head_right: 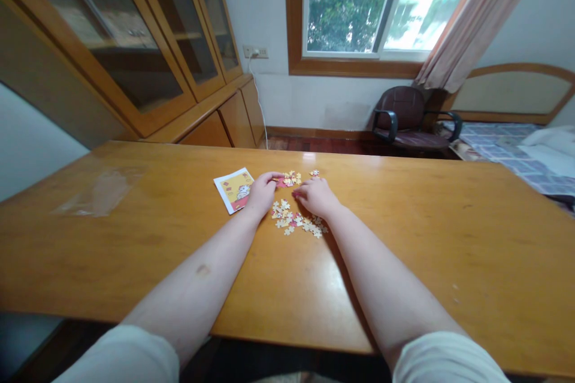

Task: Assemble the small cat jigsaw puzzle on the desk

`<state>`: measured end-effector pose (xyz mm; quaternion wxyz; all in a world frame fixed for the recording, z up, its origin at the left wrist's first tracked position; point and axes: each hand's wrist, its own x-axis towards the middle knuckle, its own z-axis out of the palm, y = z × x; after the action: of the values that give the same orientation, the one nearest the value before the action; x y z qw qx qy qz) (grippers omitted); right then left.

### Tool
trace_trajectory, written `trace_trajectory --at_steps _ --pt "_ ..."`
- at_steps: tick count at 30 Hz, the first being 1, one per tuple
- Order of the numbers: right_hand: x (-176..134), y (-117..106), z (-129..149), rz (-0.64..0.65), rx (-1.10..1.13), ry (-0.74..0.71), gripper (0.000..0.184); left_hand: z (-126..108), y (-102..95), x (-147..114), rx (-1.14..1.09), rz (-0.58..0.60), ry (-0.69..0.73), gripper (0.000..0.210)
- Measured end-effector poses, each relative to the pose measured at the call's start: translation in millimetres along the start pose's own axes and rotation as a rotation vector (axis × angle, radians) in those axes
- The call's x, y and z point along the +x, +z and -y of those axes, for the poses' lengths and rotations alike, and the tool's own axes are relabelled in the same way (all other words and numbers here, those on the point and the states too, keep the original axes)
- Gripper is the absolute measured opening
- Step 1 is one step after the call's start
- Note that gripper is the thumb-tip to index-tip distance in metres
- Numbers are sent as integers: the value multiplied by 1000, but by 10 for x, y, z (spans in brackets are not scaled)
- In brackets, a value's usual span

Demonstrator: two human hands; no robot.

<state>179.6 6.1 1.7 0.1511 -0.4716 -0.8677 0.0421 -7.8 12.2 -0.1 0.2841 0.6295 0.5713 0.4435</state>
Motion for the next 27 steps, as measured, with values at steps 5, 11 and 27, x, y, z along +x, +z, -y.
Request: trace_trajectory --at_steps 5,11,27 --pt "-1 6 103 40 87 -144 24 -4 5 3 -17 3 -11 37" --pt "-8 57 108 56 92 -150 20 4 21 -5 -5 20 14 37" --pt "48 152 -25 -182 289 173 14 44 108 -33 61 192 128 28"
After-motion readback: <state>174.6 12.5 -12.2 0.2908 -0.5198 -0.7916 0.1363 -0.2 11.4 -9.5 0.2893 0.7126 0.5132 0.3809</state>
